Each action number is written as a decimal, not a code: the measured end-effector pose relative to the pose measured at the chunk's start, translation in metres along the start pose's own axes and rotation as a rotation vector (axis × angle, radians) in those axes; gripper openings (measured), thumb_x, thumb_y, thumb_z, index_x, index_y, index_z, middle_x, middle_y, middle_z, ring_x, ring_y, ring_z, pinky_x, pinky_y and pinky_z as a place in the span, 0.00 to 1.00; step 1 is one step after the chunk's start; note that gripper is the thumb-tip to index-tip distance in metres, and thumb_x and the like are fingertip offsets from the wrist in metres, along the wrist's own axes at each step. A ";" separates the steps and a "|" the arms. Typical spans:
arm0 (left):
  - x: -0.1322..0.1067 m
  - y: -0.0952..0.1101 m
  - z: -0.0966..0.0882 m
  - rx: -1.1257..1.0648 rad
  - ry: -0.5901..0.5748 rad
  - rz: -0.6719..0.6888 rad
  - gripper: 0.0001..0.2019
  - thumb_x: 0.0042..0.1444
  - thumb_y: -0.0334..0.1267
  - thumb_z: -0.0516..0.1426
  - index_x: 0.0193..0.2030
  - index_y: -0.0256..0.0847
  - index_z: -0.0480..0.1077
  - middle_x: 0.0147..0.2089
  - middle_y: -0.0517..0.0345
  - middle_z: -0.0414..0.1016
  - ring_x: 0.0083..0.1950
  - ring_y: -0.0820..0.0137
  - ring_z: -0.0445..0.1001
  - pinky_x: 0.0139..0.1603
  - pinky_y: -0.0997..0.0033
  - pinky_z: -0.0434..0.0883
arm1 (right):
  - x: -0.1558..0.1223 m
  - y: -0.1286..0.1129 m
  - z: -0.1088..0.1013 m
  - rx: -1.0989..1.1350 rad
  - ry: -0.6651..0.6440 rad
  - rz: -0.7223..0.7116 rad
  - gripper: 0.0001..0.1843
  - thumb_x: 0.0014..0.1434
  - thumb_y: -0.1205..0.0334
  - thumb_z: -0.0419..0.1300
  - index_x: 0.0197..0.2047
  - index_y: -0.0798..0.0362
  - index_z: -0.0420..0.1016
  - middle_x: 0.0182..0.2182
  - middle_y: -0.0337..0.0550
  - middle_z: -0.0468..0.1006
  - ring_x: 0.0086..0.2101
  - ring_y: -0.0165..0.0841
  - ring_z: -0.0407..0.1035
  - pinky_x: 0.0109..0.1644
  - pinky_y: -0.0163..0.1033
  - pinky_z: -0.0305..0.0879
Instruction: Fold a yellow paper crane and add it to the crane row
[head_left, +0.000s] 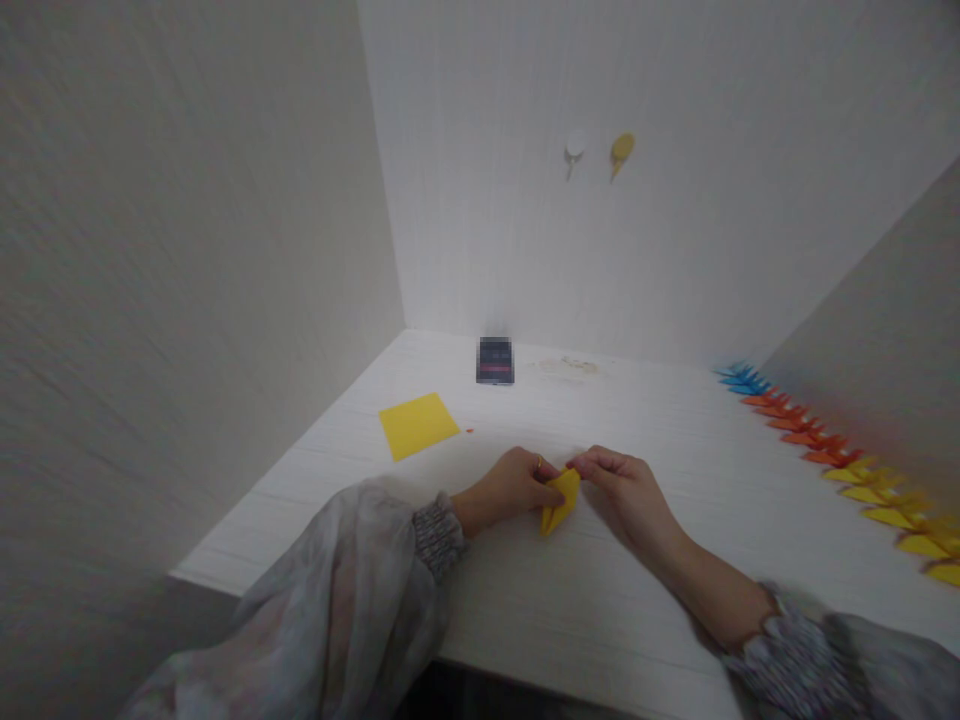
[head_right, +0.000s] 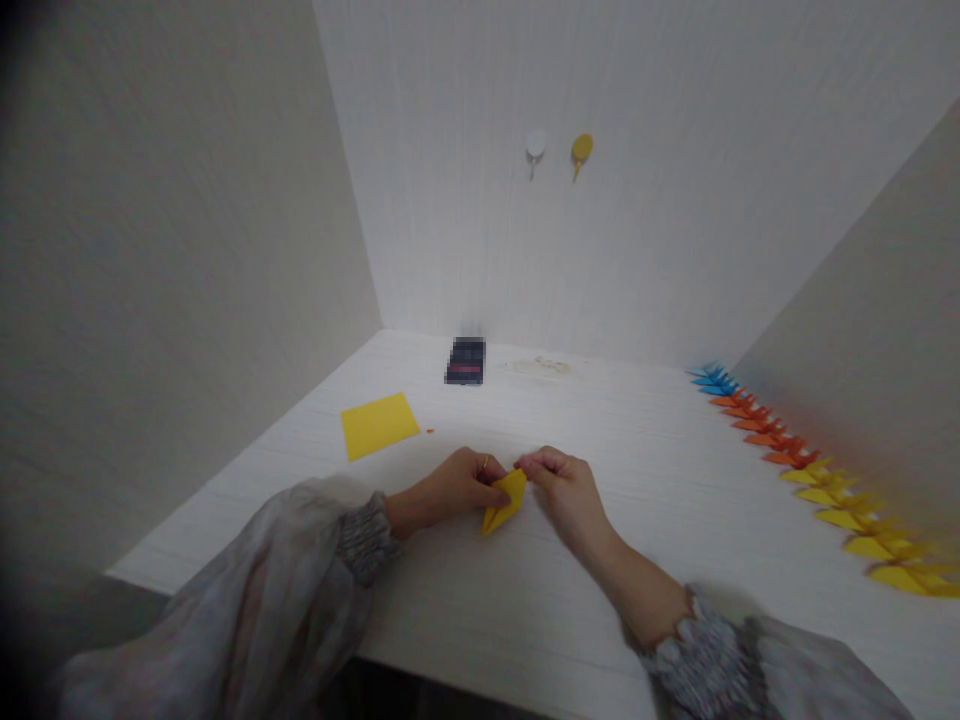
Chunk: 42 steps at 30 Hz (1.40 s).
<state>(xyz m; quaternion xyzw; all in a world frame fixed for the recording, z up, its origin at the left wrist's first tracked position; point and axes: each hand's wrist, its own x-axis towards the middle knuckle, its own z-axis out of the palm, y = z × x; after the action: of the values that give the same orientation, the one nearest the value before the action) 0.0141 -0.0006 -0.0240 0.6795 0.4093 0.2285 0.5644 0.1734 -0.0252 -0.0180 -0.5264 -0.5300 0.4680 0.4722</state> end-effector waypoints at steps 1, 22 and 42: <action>0.000 0.000 0.000 0.000 0.000 -0.002 0.11 0.38 0.36 0.57 0.30 0.33 0.73 0.22 0.62 0.68 0.22 0.78 0.60 0.23 0.78 0.56 | 0.000 0.001 0.000 -0.007 0.003 -0.003 0.11 0.44 0.56 0.59 0.22 0.56 0.72 0.22 0.42 0.73 0.24 0.31 0.64 0.31 0.38 0.58; 0.000 0.012 0.000 -0.464 0.288 0.174 0.11 0.39 0.38 0.60 0.30 0.34 0.72 0.29 0.56 0.73 0.31 0.71 0.71 0.38 0.70 0.66 | 0.001 -0.001 0.006 -0.218 -0.114 -0.069 0.17 0.50 0.49 0.54 0.25 0.54 0.72 0.20 0.39 0.70 0.23 0.29 0.61 0.24 0.33 0.53; -0.003 0.016 0.001 -0.516 0.429 0.169 0.12 0.38 0.42 0.61 0.28 0.34 0.72 0.27 0.57 0.73 0.30 0.72 0.68 0.35 0.71 0.65 | -0.004 -0.002 0.013 -0.215 -0.141 0.019 0.14 0.47 0.54 0.57 0.18 0.55 0.70 0.15 0.37 0.68 0.16 0.25 0.54 0.20 0.32 0.48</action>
<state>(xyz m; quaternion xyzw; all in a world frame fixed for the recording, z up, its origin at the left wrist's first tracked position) 0.0181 -0.0036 -0.0084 0.4825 0.3896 0.5082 0.5977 0.1603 -0.0289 -0.0175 -0.5446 -0.6040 0.4489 0.3703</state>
